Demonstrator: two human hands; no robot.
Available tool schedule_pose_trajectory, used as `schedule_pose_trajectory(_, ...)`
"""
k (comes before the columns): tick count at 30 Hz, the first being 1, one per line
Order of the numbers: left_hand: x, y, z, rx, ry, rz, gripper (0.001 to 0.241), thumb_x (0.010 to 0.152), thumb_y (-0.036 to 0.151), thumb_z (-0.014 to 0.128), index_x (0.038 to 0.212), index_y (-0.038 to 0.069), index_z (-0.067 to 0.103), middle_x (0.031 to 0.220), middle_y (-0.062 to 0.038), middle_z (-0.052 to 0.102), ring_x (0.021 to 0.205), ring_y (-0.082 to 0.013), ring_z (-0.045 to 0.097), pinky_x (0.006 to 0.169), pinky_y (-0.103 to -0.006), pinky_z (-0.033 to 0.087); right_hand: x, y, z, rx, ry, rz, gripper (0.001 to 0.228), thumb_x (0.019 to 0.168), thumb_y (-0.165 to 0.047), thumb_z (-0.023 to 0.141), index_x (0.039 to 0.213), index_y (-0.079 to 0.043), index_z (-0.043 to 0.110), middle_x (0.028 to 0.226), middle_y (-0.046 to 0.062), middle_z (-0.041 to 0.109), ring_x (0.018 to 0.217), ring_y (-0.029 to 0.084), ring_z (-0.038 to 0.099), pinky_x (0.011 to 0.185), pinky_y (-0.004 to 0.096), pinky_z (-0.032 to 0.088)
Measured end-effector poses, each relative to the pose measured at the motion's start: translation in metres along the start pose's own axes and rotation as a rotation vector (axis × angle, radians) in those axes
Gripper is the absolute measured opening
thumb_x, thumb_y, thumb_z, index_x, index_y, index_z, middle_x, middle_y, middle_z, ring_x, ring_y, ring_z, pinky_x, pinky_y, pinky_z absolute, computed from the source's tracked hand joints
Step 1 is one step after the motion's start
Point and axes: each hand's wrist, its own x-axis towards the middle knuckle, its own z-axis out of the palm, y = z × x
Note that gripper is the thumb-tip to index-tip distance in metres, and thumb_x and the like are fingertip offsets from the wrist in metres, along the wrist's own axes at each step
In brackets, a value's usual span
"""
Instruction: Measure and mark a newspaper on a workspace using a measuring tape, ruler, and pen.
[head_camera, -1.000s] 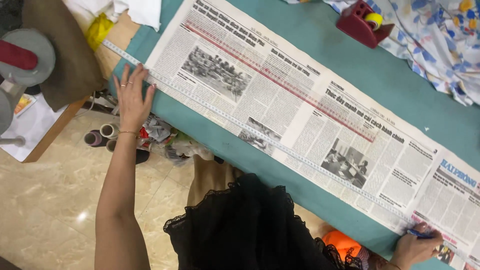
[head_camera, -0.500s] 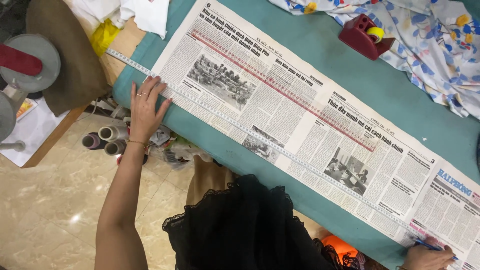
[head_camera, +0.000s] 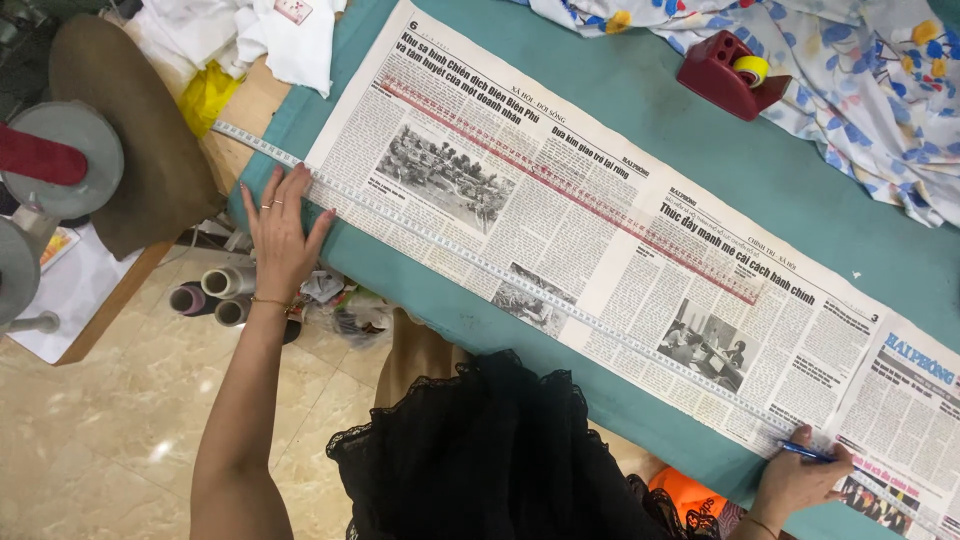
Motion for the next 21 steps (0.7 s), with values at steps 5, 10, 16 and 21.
schedule_pose_trajectory(5,0.000,-0.006,-0.006,0.040,-0.037,0.000,0.052,0.106,0.039,0.064,0.150,0.012,0.054,0.160,-0.005,0.050,0.154,-0.0333,0.037,0.127,-0.0678,0.008,0.000,0.011,0.004,0.038,0.004,0.008,0.050,0.107,-0.028,0.072,0.140,0.000,0.048,0.127,0.021,0.063,0.124,0.044,0.058,0.121,0.064,0.014)
schedule_pose_trajectory(10,0.000,-0.010,-0.007,0.073,-0.061,0.020,0.053,0.102,0.041,0.065,0.148,0.016,0.057,0.160,-0.003,0.049,0.153,-0.0329,0.036,0.126,-0.0684,0.009,-0.006,0.019,0.006,0.032,0.009,0.000,0.050,0.106,-0.026,0.072,0.140,0.001,0.048,0.131,0.022,0.063,0.125,0.045,0.057,0.121,0.065,0.009)
schedule_pose_trajectory(16,0.001,-0.011,-0.005,0.090,-0.066,0.024,0.057,0.101,0.045,0.067,0.149,0.016,0.056,0.161,-0.003,0.048,0.153,-0.0313,0.035,0.125,-0.0684,0.009,-0.011,0.016,0.006,0.040,0.032,-0.029,0.050,0.109,-0.023,0.069,0.146,0.002,0.047,0.134,0.022,0.059,0.135,0.043,0.053,0.123,0.066,0.004)
schedule_pose_trajectory(21,0.001,-0.010,-0.005,0.087,-0.085,-0.002,0.059,0.100,0.046,0.066,0.149,0.015,0.055,0.162,-0.003,0.046,0.155,-0.0304,0.033,0.124,-0.0699,0.008,-0.013,0.008,0.001,0.066,0.042,-0.046,0.052,0.106,-0.021,0.070,0.146,0.001,0.048,0.137,0.021,0.059,0.137,0.043,0.052,0.123,0.065,0.005)
